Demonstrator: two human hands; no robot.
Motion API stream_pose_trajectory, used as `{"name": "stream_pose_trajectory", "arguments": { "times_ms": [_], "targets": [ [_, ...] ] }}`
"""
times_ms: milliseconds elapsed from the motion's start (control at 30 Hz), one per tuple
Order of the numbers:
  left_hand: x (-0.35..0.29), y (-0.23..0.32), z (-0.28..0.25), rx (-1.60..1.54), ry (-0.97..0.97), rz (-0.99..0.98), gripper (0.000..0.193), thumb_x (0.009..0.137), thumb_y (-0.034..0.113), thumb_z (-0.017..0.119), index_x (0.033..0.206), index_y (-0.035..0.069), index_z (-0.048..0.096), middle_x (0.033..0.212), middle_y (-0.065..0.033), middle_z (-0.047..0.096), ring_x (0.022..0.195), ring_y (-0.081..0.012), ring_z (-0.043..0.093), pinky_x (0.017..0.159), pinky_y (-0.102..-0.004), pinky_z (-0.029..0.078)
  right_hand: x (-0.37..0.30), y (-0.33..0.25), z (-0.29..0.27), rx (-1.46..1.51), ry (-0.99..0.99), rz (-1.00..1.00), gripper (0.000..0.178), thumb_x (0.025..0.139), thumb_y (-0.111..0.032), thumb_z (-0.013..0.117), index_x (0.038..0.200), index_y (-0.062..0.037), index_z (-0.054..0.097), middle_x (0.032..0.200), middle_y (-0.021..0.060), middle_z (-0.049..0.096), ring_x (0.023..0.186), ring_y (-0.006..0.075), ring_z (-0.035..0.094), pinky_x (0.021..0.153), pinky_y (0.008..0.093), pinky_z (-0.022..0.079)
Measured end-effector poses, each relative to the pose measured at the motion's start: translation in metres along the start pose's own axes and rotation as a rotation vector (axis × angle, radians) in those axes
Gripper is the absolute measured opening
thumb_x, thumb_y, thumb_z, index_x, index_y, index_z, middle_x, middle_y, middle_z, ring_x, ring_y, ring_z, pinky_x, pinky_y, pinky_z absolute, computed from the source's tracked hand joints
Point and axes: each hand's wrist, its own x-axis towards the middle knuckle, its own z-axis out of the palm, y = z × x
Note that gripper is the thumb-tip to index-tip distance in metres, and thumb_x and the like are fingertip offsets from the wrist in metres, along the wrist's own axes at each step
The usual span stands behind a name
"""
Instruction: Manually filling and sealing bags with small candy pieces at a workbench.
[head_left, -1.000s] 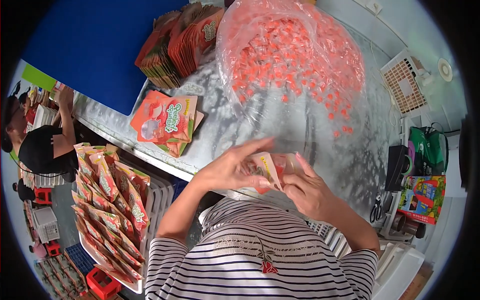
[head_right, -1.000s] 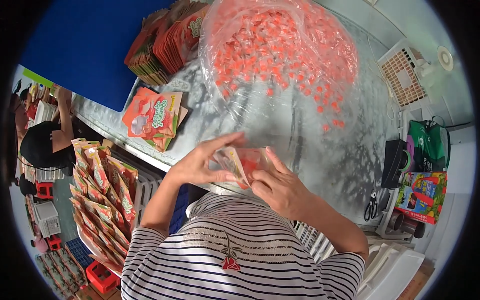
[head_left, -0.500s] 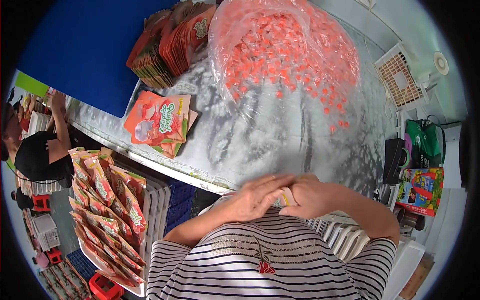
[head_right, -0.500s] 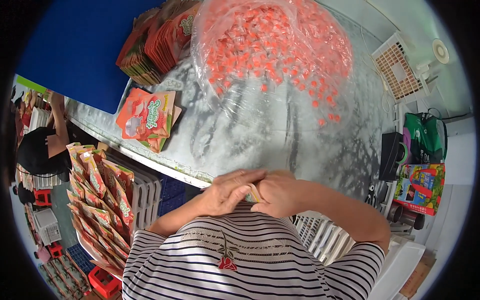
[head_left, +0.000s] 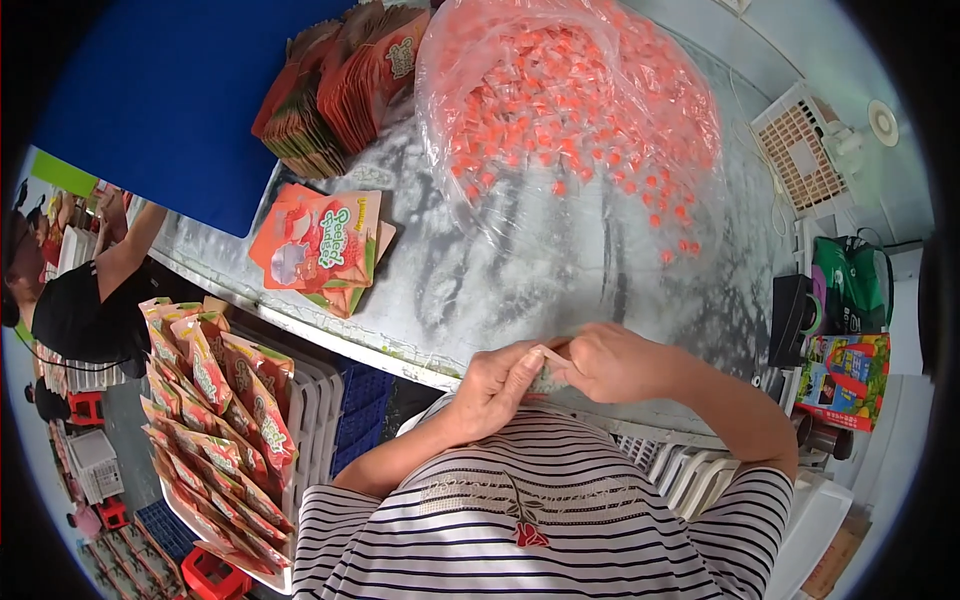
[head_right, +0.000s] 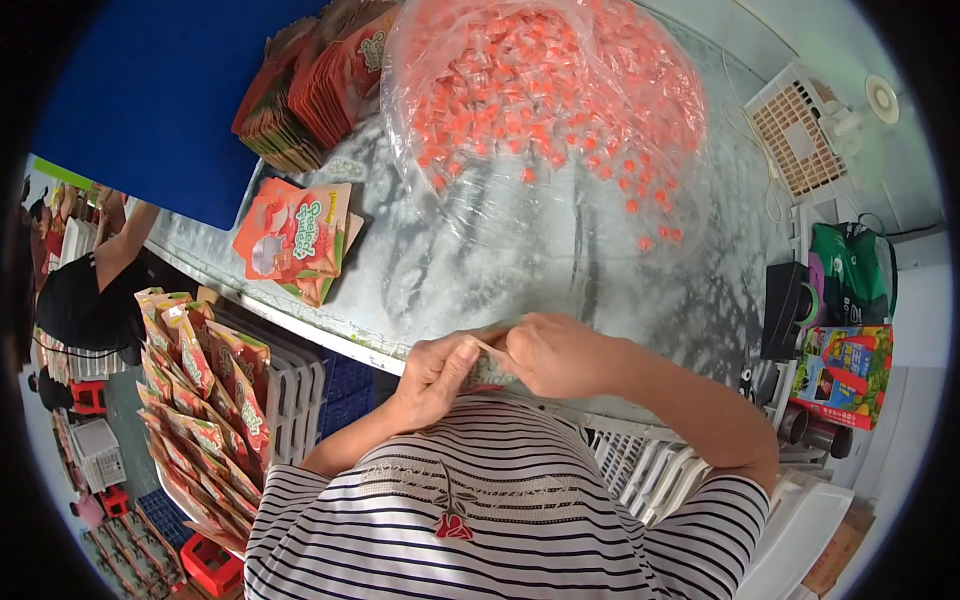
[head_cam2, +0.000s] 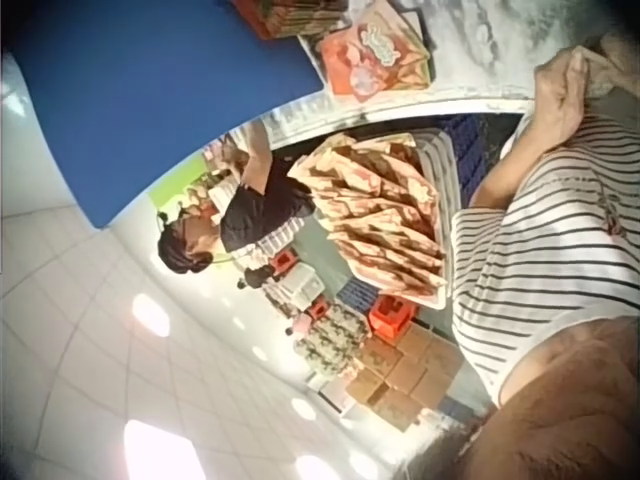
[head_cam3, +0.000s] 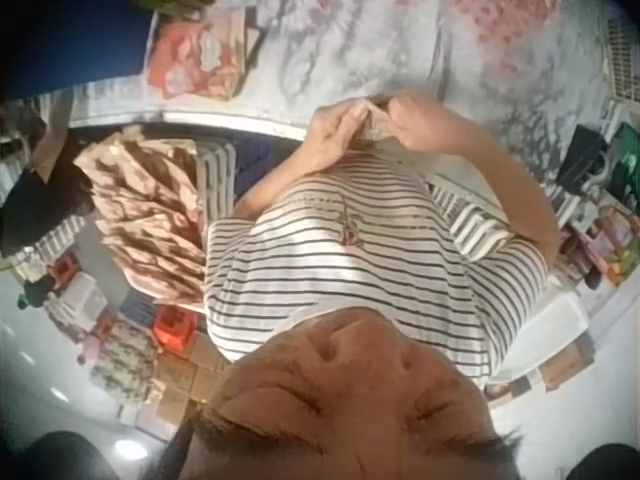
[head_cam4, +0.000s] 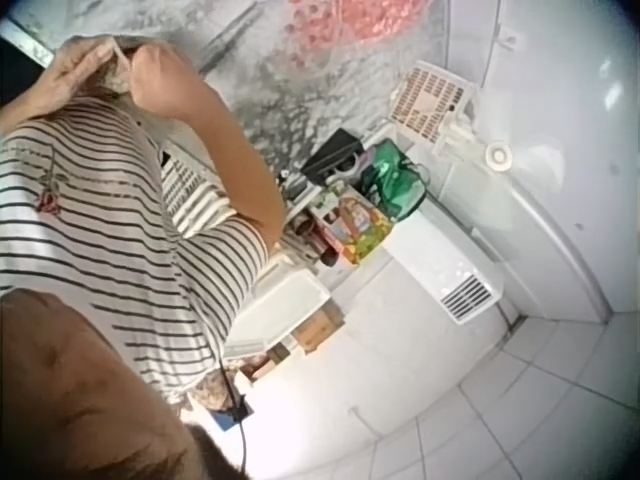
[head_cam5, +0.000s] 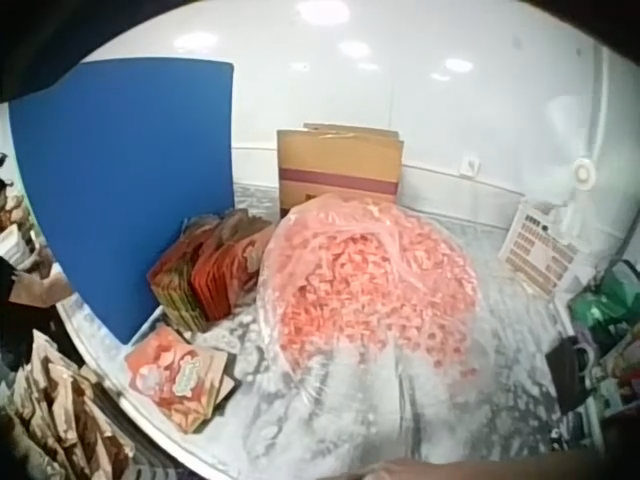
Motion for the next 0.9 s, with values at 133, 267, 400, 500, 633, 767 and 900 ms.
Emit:
{"name": "stream_pose_trajectory", "arguments": {
  "times_ms": [133,267,400,500,633,767,900],
  "targets": [
    [0.000,-0.007,-0.012,-0.152,0.261,-0.049,0.039,0.104,0.028,0.039,0.107,-0.002,0.064,0.081,-0.0009,0.064,0.068,-0.0034,0.053,0.061,-0.0194,0.045,0.003,0.007,0.021,-0.024,0.951,-0.286,0.032,0.077,-0.008,0.073,0.105,-0.0001,0.058,0.096,0.0131,0.065,0.078,0.0367,0.063,0.076,0.0411,0.051],
    [0.002,-0.021,-0.022,-0.330,0.333,-0.107,0.042,0.103,0.031,0.042,0.102,-0.005,0.064,0.082,-0.0020,0.065,0.070,-0.0037,0.055,0.061,-0.0201,0.046,0.029,0.010,0.044,0.362,1.470,-0.169,0.035,0.081,-0.008,0.072,0.113,0.0005,0.060,0.095,0.0071,0.067,0.081,0.0165,0.065,0.073,0.0303,0.053],
    [0.001,-0.035,-0.030,-0.430,0.332,-0.158,0.040,0.103,0.029,0.043,0.106,-0.005,0.063,0.094,-0.0080,0.066,0.083,-0.0102,0.061,0.072,-0.0249,0.051,0.038,0.029,0.077,1.064,1.040,-0.197,0.016,0.088,-0.005,0.065,0.101,0.0042,0.067,0.085,0.0032,0.070,0.073,0.0043,0.059,0.067,0.0209,0.048],
    [0.001,-0.040,-0.032,-0.359,0.359,-0.169,0.035,0.100,0.028,0.050,0.105,-0.004,0.064,0.092,-0.0061,0.067,0.080,-0.0091,0.061,0.069,-0.0237,0.051,0.045,0.031,0.079,0.970,1.110,-0.179,0.017,0.089,-0.008,0.066,0.101,0.0034,0.068,0.082,0.0010,0.069,0.072,0.0032,0.058,0.064,0.0202,0.047],
    [0.004,-0.025,-0.031,-0.185,0.405,-0.208,0.024,0.095,0.020,0.061,0.098,-0.002,0.067,0.082,-0.0032,0.068,0.068,-0.0057,0.059,0.058,-0.0217,0.048,0.044,0.031,0.079,0.958,1.064,-0.117,0.017,0.090,-0.011,0.065,0.098,0.0028,0.070,0.080,-0.0003,0.069,0.070,0.0027,0.057,0.061,0.0204,0.046],
    [0.002,-0.030,-0.033,-0.174,0.435,-0.123,0.020,0.094,0.016,0.061,0.093,-0.002,0.070,0.077,-0.0021,0.068,0.064,-0.0045,0.057,0.054,-0.0208,0.047,0.045,0.032,0.081,0.899,1.022,-0.113,0.017,0.090,-0.012,0.065,0.098,0.0024,0.070,0.082,0.0001,0.069,0.070,0.0030,0.056,0.060,0.0203,0.045],
    [0.003,-0.029,-0.037,-0.195,0.395,-0.222,0.019,0.089,0.017,0.068,0.089,-0.002,0.070,0.076,-0.0036,0.069,0.066,-0.0061,0.061,0.060,-0.0222,0.051,0.047,0.032,0.079,1.145,0.964,-0.213,0.016,0.090,-0.009,0.065,0.100,0.0020,0.070,0.084,-0.0016,0.068,0.073,0.0027,0.057,0.063,0.0196,0.047]
  ]
}}
